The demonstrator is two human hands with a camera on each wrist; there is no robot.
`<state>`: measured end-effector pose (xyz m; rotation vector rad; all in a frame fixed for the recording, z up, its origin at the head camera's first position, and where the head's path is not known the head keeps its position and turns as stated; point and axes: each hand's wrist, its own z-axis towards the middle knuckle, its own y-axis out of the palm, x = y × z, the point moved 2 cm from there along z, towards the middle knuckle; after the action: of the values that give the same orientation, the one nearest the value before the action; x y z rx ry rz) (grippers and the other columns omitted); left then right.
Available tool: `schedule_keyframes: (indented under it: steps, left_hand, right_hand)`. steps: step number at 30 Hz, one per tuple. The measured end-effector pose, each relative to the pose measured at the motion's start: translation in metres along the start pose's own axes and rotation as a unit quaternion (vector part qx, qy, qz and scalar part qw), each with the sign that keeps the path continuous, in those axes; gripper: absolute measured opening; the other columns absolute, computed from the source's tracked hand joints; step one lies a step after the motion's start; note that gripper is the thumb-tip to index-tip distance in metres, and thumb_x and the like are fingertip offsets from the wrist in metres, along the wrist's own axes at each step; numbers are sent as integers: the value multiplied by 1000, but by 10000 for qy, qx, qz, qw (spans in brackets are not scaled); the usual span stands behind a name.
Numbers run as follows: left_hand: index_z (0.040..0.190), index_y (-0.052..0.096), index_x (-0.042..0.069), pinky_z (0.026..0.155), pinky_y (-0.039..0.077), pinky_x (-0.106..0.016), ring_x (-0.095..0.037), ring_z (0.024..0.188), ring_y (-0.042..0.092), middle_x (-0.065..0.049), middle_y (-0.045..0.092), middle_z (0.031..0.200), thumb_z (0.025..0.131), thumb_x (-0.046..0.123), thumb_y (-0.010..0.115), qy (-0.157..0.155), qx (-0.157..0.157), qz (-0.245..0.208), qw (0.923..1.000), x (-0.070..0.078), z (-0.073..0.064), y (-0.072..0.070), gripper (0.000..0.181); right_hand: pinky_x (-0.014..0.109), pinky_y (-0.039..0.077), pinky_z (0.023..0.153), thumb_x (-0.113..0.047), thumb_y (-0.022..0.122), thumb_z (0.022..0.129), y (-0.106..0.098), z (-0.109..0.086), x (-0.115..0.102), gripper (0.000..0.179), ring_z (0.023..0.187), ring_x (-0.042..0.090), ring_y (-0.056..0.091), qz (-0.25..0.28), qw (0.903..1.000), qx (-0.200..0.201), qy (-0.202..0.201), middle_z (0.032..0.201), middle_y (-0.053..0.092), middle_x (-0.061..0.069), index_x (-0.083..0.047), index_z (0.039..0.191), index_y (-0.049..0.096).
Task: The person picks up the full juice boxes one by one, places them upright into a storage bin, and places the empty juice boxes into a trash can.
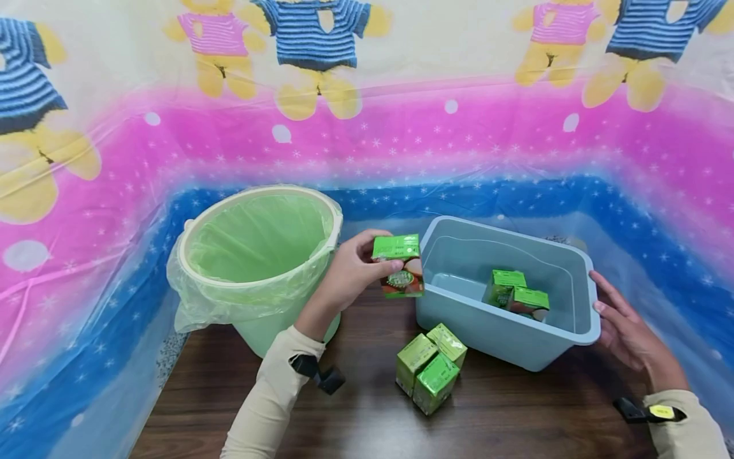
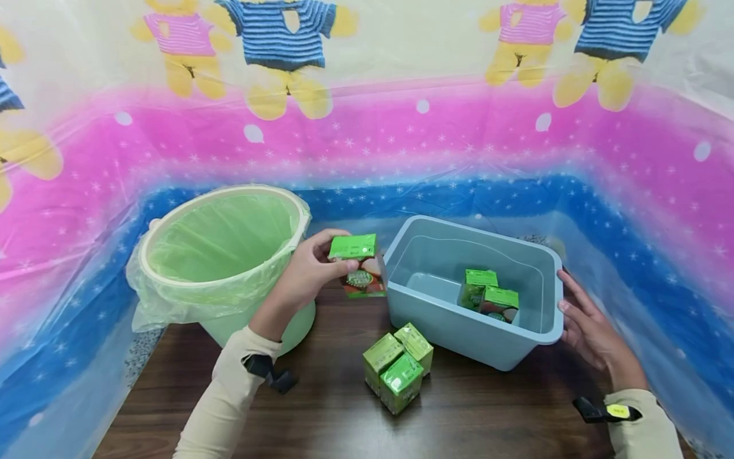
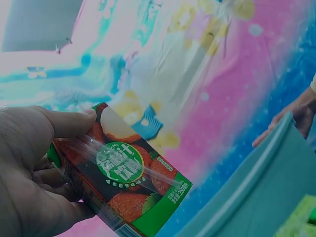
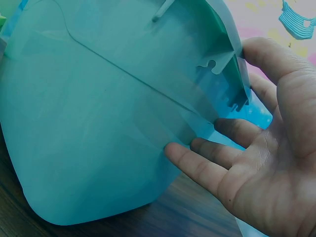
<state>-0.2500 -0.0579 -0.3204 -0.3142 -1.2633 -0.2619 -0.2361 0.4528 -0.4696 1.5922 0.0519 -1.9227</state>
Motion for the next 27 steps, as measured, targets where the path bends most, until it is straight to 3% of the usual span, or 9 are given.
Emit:
schedule_keyframes:
  steps: [4, 11, 19, 27]
  left_hand:
    - [131, 61, 7, 76, 57, -34, -18, 88, 64, -10, 66, 108, 93, 9, 74, 58, -144, -152, 9998, 10, 16, 9, 41]
    - [132, 59, 6, 80, 57, -35, -19, 94, 63, -10, 64, 109, 94, 9, 72, -76, -243, -502, 9984, 14, 50, 21, 40]
    - [133, 57, 2, 82, 56, -34, -20, 99, 62, -12, 64, 111, 95, 8, 71, -263, -244, -911, 9952, 4, 88, 31, 40]
    - [126, 57, 0, 80, 56, -33, -21, 96, 62, -12, 63, 108, 96, 4, 68, -409, -512, -1405, 9879, -3, 108, 45, 32]
  right_hand:
    - [43, 60, 84, 3, 20, 109, 2, 0, 0, 64, 120, 21, 64, -85, 9999, 92, 73, 146, 52, -5, -26, 165, 6]
    - [42, 60, 86, 3, 20, 109, 4, 1, -1, 64, 123, 19, 62, 17, 10000, 10, 28, 148, 49, -5, -25, 165, 5]
    - [42, 60, 85, 2, 19, 109, 3, 0, 0, 64, 123, 19, 62, 45, 9999, 91, -3, 149, 48, -7, -26, 165, 5]
    - [43, 60, 84, 2, 19, 109, 5, 0, 0, 65, 121, 19, 63, 106, 9999, 129, 29, 148, 47, -7, -27, 165, 7]
